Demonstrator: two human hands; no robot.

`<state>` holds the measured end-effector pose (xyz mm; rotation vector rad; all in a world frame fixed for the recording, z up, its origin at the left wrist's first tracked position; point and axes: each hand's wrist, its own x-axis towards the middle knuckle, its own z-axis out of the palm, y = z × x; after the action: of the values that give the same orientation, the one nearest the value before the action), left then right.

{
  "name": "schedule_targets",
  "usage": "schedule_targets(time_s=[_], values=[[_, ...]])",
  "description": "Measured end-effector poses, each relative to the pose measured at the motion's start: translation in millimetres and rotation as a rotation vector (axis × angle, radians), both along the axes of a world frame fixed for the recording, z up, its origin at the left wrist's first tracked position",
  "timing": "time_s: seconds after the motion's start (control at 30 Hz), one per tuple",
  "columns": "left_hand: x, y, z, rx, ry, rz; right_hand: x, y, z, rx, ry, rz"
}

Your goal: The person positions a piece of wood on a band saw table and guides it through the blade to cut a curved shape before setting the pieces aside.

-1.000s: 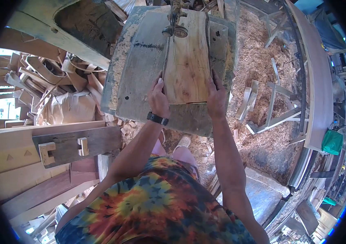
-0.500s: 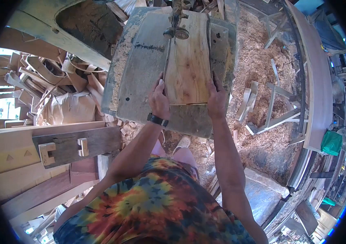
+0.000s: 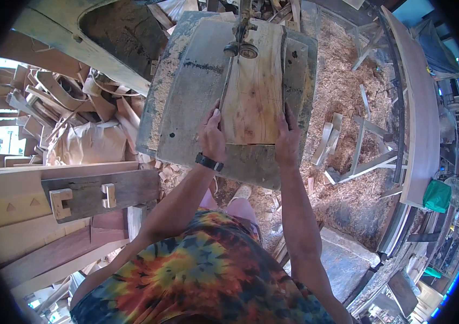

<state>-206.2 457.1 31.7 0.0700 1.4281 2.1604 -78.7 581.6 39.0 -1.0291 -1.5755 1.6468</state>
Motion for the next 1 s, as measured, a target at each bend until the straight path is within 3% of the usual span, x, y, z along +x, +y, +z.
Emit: schedule_targets(time_s=[1.0], values=[[-13, 3, -10, 0.031, 0.004, -0.024, -11, -9, 14, 0.013, -0.011, -0.050]])
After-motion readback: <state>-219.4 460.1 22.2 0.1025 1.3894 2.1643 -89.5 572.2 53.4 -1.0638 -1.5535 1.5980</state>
